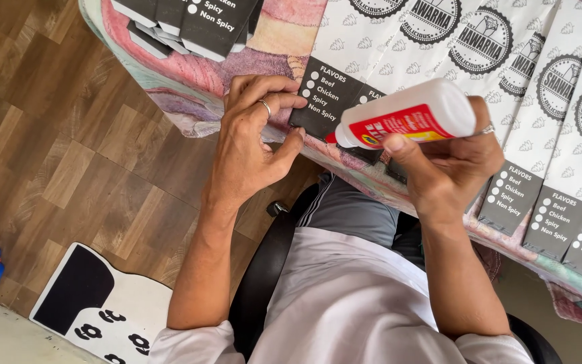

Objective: The person folds printed paper sheets into small rectangular packages and secures the edges with glue. They repeatedly pick up a sheet, fold it, apply glue to the flap, and press it closed, then place the finished package on the table.

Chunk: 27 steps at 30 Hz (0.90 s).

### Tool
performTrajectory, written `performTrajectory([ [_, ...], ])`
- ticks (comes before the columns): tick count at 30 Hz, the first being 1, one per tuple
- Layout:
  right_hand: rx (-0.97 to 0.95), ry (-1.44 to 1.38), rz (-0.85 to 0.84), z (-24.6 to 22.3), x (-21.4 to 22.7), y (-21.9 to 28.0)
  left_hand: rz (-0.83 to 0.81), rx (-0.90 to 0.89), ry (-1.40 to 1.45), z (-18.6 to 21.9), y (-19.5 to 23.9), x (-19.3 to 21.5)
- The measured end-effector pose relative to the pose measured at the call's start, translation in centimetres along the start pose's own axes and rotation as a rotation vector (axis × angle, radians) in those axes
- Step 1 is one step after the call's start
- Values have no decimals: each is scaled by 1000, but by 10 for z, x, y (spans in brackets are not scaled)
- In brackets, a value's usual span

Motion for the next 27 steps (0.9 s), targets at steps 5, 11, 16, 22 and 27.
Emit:
performTrajectory([
  [5, 48, -2, 95, -9, 1, 5, 68, 70, -97, -2, 0, -6],
  [11, 174, 163, 100, 12, 3, 10, 81, 108, -84, 2, -3, -5],
  [16, 165, 119, 77, 10, -15, 5, 64, 112, -56, 2, -5, -3],
  [22, 108, 77, 90, 11, 8, 9, 74, 112, -59, 0, -3, -4],
  [27, 191, 105, 86, 9, -15, 6, 78, 114, -61, 4, -5, -4],
])
Point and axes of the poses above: each hand's wrist, its own y-axis away from the middle knuckle, its own x-axis out of the back of the hand, z = x × y, the point moved 5 cm from there along -y, towards the middle knuckle, and after that the axes turned 15 degrees about z, right-handed, at the moved point
